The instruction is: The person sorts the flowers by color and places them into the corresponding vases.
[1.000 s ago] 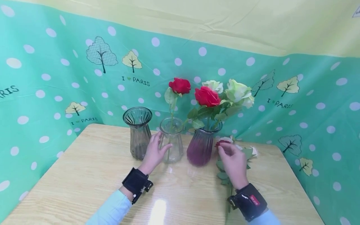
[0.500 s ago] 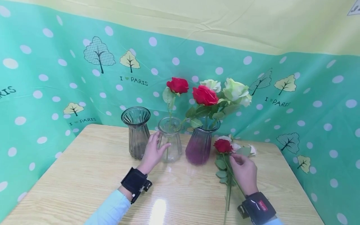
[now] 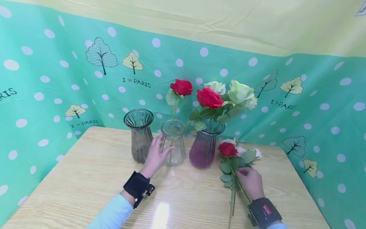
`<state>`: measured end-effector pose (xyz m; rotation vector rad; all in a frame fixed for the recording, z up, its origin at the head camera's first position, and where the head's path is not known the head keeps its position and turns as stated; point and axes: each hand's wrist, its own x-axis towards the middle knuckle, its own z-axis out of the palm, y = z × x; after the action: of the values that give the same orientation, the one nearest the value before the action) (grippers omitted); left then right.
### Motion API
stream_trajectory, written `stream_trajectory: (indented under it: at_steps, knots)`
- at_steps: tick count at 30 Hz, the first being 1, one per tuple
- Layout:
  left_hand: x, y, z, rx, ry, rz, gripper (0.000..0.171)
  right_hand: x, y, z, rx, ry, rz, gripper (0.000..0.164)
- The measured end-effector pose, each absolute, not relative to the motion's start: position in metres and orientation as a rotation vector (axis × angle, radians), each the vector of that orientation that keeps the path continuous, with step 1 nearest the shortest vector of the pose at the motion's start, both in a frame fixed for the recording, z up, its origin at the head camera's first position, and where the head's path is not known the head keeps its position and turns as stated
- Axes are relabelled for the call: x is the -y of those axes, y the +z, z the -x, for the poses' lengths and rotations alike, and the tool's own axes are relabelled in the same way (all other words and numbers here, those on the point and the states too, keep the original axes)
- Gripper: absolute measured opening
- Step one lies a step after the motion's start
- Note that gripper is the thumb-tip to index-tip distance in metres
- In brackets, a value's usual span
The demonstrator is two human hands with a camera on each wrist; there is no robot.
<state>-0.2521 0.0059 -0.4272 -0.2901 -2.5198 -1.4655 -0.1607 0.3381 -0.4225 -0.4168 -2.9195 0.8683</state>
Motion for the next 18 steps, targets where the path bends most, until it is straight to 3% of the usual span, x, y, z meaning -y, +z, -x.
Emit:
stream_trajectory:
  at_steps: [18]
  knots:
    - [-0.007, -0.429, 0.252, 2.493, -1.444, 0.305, 0.071, -0.337, -0.43, 0.174, 3.027, 0.758, 0.291, 0.024]
